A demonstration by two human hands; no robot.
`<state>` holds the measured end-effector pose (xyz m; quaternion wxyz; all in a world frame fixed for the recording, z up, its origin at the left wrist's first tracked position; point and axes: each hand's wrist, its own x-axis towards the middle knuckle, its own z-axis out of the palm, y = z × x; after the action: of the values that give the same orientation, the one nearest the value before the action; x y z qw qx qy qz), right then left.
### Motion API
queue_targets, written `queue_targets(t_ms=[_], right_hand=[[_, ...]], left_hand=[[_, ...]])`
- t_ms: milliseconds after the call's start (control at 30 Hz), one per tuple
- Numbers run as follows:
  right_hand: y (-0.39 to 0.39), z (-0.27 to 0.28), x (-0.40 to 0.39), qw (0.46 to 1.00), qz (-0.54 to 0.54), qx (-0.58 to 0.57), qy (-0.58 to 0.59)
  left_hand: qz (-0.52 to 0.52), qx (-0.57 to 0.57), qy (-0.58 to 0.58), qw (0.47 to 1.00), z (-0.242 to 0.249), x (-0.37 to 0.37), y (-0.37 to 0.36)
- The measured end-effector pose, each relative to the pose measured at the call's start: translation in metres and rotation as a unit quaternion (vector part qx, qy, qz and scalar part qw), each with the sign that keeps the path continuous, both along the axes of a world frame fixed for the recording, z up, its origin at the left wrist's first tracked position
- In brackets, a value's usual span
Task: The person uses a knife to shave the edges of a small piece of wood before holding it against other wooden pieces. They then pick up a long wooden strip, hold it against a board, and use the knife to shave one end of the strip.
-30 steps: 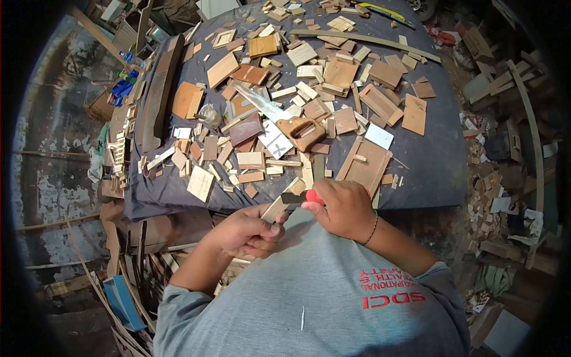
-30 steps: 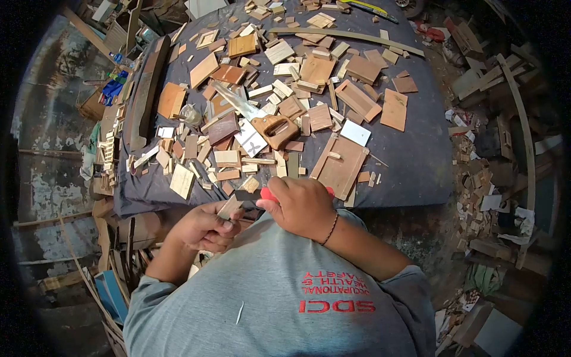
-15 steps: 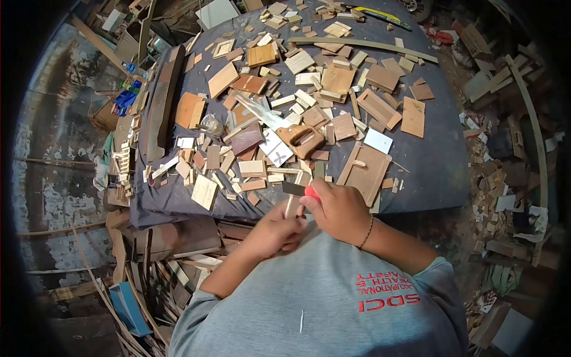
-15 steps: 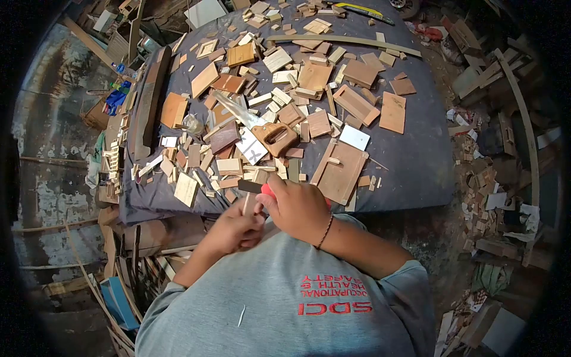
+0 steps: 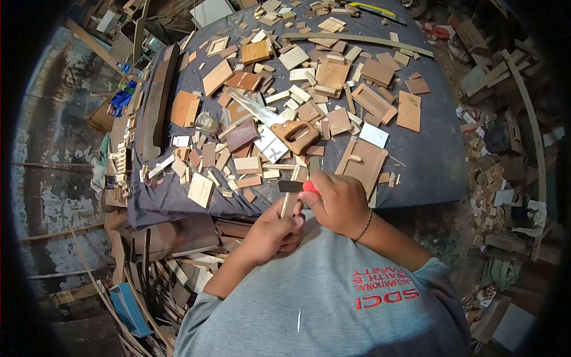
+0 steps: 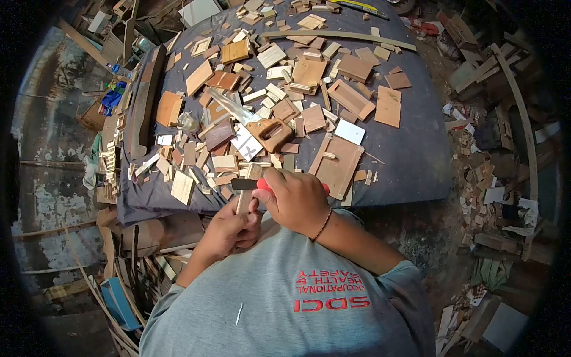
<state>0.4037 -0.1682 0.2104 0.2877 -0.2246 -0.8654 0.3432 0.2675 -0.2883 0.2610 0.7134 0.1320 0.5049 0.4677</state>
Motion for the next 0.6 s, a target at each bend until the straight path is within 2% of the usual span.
queue_targets(t_ms=[133,233,500,533,567,600], right_hand=[[-0.005,-0.005,0.004,1.0,0.015,0.011,-0.01],[-0.012,-0.005,0.009,0.998,0.034,0.039,-0.025],[-0.012,-0.001,0.02,0.992,0.092,0.086,-0.032],[-0.003,-0.043,0.035,0.989,-0.065,0.071,-0.109],[0.025,-0.035,0.055,0.927,-0.241,-0.201,-0.205],[0.031,-0.048,0.085,0.946,-0.284,-0.052,-0.146]], left_hand=[[-0.004,-0.045,-0.08,0.996,0.009,-0.01,-0.013],[-0.025,-0.07,-0.185,0.98,0.012,-0.021,-0.024],[-0.028,-0.138,-0.273,0.952,0.03,-0.056,-0.06],[0.012,-0.085,-0.275,0.958,0.04,-0.073,-0.079],[0.046,-0.033,-0.273,0.96,0.058,-0.101,-0.1],[0.079,-0.063,-0.257,0.961,0.074,-0.125,-0.123]])
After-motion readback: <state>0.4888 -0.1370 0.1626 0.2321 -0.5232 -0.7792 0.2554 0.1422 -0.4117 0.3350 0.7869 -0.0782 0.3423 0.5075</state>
